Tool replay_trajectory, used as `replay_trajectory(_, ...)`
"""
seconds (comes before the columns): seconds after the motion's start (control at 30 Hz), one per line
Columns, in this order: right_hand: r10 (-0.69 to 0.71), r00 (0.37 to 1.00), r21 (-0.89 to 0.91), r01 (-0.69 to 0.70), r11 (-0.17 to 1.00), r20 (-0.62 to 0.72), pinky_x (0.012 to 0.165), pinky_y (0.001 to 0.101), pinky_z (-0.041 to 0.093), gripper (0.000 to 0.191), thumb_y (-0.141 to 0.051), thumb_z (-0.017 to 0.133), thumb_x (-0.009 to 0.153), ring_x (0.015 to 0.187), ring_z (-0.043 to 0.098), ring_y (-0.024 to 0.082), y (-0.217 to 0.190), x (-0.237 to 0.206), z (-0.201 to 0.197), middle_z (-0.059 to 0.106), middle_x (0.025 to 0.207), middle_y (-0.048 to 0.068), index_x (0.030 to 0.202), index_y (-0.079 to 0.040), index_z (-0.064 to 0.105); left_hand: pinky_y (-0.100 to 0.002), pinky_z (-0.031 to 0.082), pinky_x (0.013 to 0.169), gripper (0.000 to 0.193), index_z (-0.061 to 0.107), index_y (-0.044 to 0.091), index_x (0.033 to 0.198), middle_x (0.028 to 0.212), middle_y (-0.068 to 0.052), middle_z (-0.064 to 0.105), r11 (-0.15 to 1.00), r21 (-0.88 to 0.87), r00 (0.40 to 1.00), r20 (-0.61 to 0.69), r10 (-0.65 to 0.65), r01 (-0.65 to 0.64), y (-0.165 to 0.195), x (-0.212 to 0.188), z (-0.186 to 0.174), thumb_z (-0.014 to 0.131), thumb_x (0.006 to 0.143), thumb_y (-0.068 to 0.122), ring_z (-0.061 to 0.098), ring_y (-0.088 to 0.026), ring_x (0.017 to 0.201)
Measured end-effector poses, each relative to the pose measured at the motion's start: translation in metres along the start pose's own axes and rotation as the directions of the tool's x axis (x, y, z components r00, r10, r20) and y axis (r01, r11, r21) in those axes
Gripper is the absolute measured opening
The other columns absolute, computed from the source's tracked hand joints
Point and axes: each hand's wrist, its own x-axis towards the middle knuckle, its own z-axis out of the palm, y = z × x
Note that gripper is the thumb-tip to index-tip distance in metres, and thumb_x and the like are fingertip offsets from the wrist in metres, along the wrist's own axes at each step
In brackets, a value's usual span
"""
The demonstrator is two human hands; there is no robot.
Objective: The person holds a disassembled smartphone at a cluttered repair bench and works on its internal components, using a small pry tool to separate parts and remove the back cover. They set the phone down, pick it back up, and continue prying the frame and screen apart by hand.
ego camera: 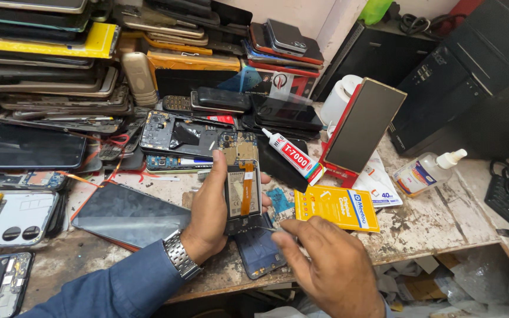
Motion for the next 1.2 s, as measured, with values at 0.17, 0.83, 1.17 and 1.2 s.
replay_trajectory(0.17, -0.18, 0.984, 0.108, 0.179, 0.978, -0.006, 0.081, 0.0365, 0.056, 0.025, -0.008, 0.074, 0.084, 0.096, 0.072, 0.028, 0.003, -0.002, -0.003, 0.07, 0.104, 0.012, 0.107, -0.004, 0.064, -0.036, 0.062, 0.071, 0.073, 0.06, 0.004, 0.127, 0.102, -0.015, 0.074, 1.0, 0.001, 1.0, -0.012, 0.016, -0.016, -0.001, 0.0, 0.0, 0.027, 0.099, 0.063, 0.073, -0.021, 0.078)
replay_trajectory(0.83, 0.391, 0.907, 0.122, -0.411, 0.904, 0.158, 0.076, 0.0339, 0.062, 0.028, -0.024, 0.071, 0.097, 0.089, 0.074, 0.019, 0.008, -0.011, 0.004, 0.078, 0.106, 0.006, 0.124, -0.015, 0.071, -0.035, 0.061, 0.07, 0.073, 0.062, 0.004, 0.125, 0.103, -0.014, 0.075, 1.0, 0.006, 1.0, -0.019, -0.001, 0.001, 0.0, 0.001, 0.0, 0.028, 0.099, 0.063, 0.073, -0.02, 0.077)
replay_trajectory(1.17, 0.189, 0.977, 0.135, -0.201, 0.97, 0.096, 0.088, 0.0388, 0.053, 0.036, -0.01, 0.071, 0.088, 0.099, 0.068, 0.032, -0.008, -0.001, -0.005, 0.071, 0.109, 0.016, 0.12, -0.012, 0.056, -0.034, 0.061, 0.07, 0.07, 0.06, 0.005, 0.128, 0.101, -0.013, 0.073, 1.0, 0.021, 1.0, 0.007, 0.01, -0.01, 0.001, -0.002, 0.001, 0.028, 0.1, 0.061, 0.071, -0.019, 0.078)
replay_trajectory(1.2, 0.524, 0.814, 0.057, -0.553, 0.832, 0.25, 0.087, 0.0361, 0.056, 0.043, -0.019, 0.075, 0.089, 0.095, 0.07, 0.028, -0.01, -0.002, -0.003, 0.073, 0.105, 0.013, 0.128, -0.019, 0.057, -0.034, 0.061, 0.071, 0.071, 0.06, 0.005, 0.128, 0.102, -0.013, 0.073, 0.999, 0.035, 1.0, 0.0, 0.002, -0.002, 0.002, -0.003, 0.001, 0.028, 0.1, 0.061, 0.072, -0.019, 0.078)
